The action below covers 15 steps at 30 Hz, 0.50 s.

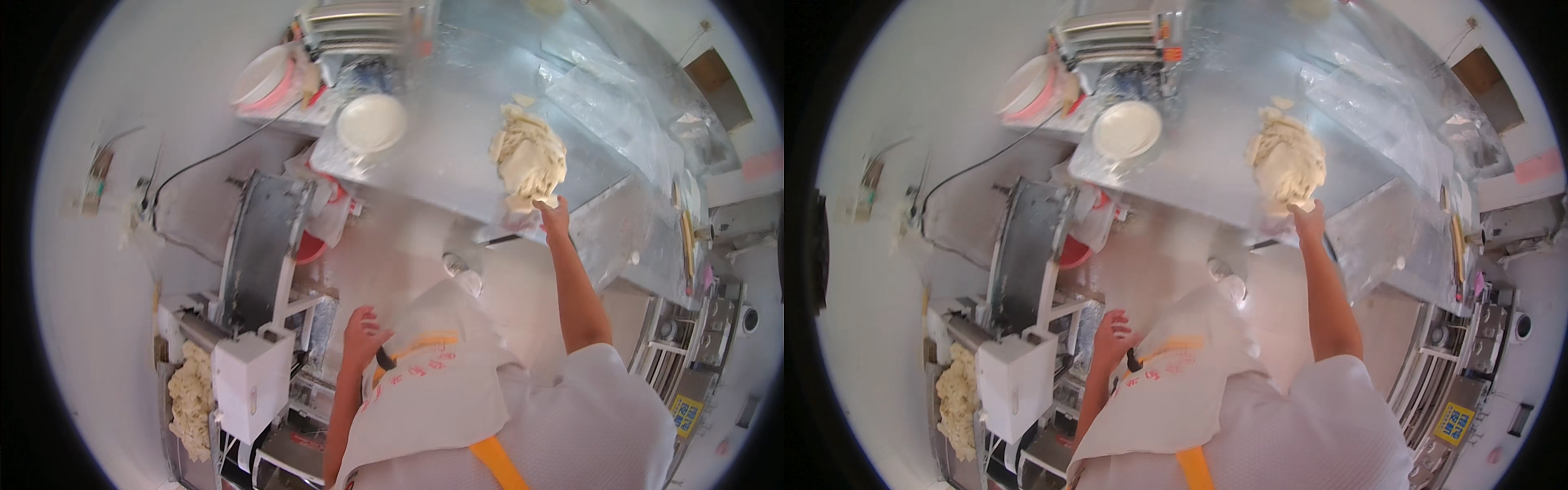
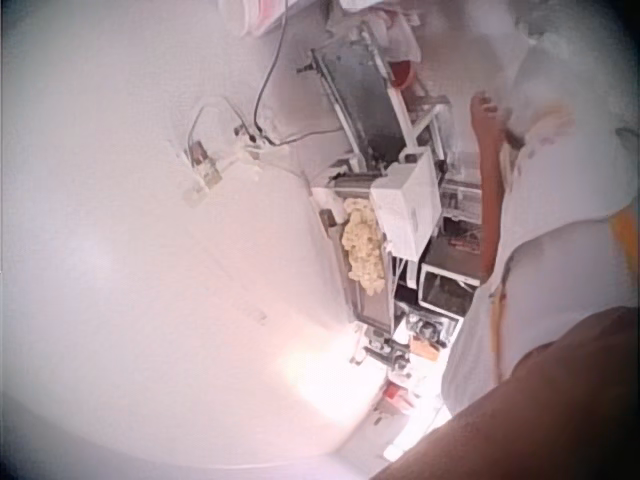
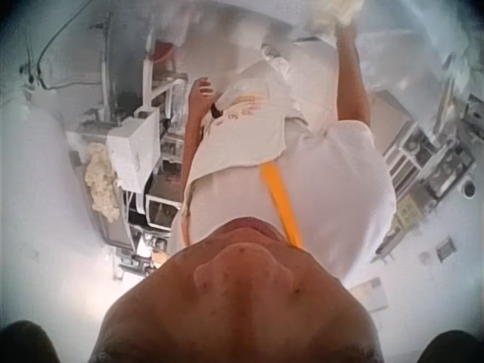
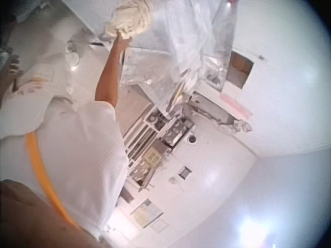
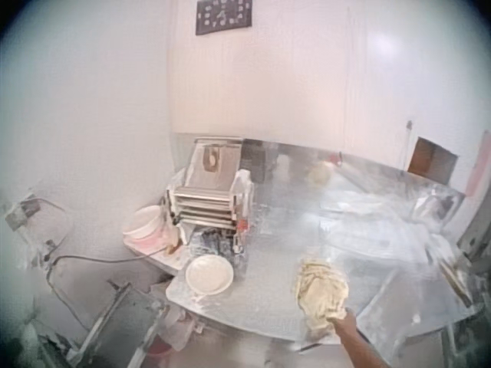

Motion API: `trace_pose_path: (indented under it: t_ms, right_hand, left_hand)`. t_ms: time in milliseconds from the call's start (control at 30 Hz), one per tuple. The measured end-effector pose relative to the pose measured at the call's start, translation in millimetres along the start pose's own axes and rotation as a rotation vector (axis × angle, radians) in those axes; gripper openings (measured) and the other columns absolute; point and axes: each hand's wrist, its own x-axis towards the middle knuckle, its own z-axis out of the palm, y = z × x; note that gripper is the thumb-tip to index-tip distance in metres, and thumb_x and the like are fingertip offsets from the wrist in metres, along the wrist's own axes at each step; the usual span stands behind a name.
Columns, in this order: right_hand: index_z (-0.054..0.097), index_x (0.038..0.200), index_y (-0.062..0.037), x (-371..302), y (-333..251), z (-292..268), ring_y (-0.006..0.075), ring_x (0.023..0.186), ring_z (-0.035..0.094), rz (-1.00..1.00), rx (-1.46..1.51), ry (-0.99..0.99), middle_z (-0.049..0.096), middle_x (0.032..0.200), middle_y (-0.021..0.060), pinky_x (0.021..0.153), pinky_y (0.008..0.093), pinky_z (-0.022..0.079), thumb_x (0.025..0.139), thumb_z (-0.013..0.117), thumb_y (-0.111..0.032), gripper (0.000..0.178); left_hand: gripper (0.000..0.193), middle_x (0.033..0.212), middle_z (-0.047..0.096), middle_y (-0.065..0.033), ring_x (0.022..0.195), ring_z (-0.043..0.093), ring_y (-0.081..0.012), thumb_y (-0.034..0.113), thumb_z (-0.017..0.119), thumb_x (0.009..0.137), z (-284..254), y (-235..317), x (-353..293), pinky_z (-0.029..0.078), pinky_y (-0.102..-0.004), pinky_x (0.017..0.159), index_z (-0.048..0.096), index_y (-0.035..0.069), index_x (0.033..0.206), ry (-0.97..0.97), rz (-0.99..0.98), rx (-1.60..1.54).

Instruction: The person kneads dough by hand, places it into a mixer, removes it, and feeds it through a dough roller machine.

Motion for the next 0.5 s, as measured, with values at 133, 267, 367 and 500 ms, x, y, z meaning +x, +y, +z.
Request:
trace_pose_path:
  t_ms: [133, 267, 367, 500]
  right_hand:
    - [0.052, 0.146, -0.0043, 160.5, -36.1, -0.6, 0.0394, 0.130, 0.055, -0.575, -0.227, 0.090, 0.060, 0.139, 0.0229, 0.109, 0.0500, 0.043, 0.078, 0.084, -0.042, 0.084]
    - [0.052, 0.149, -0.0189, 280.6, -114.6, 48.8, 0.0410, 0.137, 0.047, -0.838, -0.373, -0.181, 0.055, 0.148, 0.0169, 0.113, 0.0504, 0.040, 0.081, 0.080, -0.051, 0.080]
    - [0.050, 0.152, -0.0317, 337.8, -145.4, 86.3, 0.0418, 0.143, 0.039, -0.837, -0.478, -0.368, 0.046, 0.158, 0.0095, 0.118, 0.0527, 0.033, 0.084, 0.071, -0.065, 0.079]
    - [0.052, 0.151, -0.0306, 346.8, -144.6, 105.1, 0.0402, 0.143, 0.039, -0.792, -0.743, -0.612, 0.046, 0.159, 0.0055, 0.119, 0.0568, 0.029, 0.086, 0.059, -0.074, 0.079]
  left_hand:
    - [0.115, 0.155, 0.033, -0.0238, 0.142, 0.037, -0.0403, 0.025, 0.095, 0.067, 175.1, 106.1, 118.3, 0.039, -0.0506, 0.114, 0.028, 0.007, 0.158, -0.003, 0.501, 0.574]
    - [0.136, 0.164, 0.015, -0.0304, 0.151, 0.016, -0.0524, 0.040, 0.098, 0.056, 302.5, 193.3, 216.2, 0.018, -0.0630, 0.123, 0.020, 0.008, 0.163, -0.075, 0.705, 0.677]
    - [0.141, 0.166, 0.010, -0.0322, 0.153, 0.009, -0.0551, 0.046, 0.097, 0.054, 351.1, 213.4, 266.7, 0.013, -0.0682, 0.122, 0.018, 0.006, 0.163, -0.088, 0.707, 0.794]
    - [0.140, 0.165, 0.007, -0.0346, 0.153, 0.006, -0.0569, 0.051, 0.095, 0.056, 359.2, 224.3, 308.6, 0.009, -0.0693, 0.122, 0.017, 0.001, 0.162, -0.113, 0.688, 0.835]
